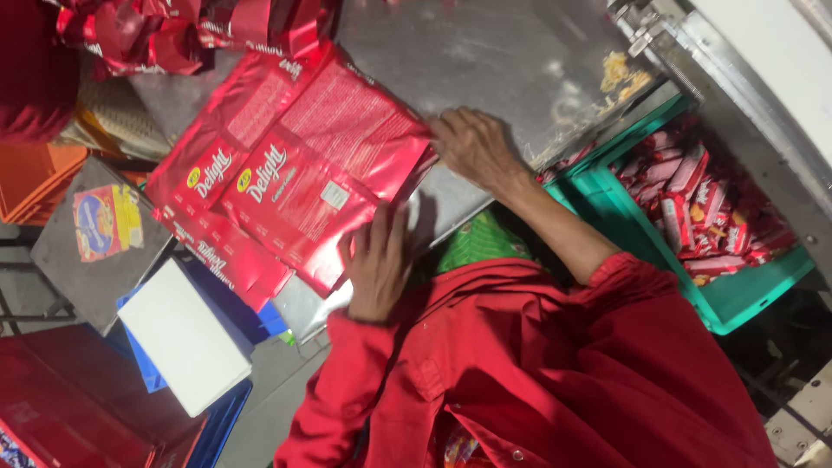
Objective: The person places small red-wrapped cookie packs into larger red Delight cookie bags on a metal table, then moves the filled bags aside. The work is repetitive and performed by hand without visible tools.
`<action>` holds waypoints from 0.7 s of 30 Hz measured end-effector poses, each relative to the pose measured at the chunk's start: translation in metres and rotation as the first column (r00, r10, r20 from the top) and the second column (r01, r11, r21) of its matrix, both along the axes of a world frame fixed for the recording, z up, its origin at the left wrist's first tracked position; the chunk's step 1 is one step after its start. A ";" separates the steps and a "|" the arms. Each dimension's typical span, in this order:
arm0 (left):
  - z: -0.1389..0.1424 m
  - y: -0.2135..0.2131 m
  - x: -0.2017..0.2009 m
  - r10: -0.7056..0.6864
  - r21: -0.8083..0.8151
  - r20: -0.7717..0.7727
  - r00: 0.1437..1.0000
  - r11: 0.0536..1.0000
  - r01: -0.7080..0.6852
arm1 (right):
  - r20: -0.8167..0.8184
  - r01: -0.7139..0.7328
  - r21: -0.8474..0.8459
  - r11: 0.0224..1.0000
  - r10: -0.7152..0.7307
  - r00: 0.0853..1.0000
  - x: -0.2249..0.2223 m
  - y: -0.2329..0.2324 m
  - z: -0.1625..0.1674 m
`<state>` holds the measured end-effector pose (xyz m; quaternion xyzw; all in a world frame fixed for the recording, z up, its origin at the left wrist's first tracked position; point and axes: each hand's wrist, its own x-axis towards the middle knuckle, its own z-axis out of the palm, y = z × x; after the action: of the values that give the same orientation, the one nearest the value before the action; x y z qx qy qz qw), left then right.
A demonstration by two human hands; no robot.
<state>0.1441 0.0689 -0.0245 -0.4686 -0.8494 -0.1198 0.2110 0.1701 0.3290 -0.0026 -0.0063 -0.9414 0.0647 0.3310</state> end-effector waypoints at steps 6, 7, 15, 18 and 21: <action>0.013 0.114 -0.064 0.067 -0.043 0.234 0.970 0.997 -0.059 | 0.145 -0.111 0.379 0.919 0.059 0.988 -0.023 0.037 -0.014; 0.015 0.119 -0.069 0.073 -0.037 0.266 0.961 0.997 -0.065 | 0.164 -0.144 0.422 0.895 0.081 0.983 -0.020 0.041 -0.012; -0.001 0.121 -0.054 0.129 -0.025 0.335 0.933 0.991 -0.128 | 0.250 -0.214 0.417 0.883 0.115 0.961 0.018 0.033 -0.007; -0.004 0.122 -0.046 0.207 -0.116 0.236 0.949 0.976 -0.184 | 0.294 -0.237 0.179 0.955 0.178 0.939 0.021 0.028 -0.007; 0.000 0.083 -0.031 0.169 -0.008 0.207 0.964 0.985 -0.171 | 0.265 -0.292 -0.010 0.956 0.284 0.922 0.033 0.033 0.004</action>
<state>0.1128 0.1517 -0.0242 -0.3779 -0.9032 -0.1537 0.1333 0.2030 0.3623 0.0012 0.1284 -0.9685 0.0973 0.1900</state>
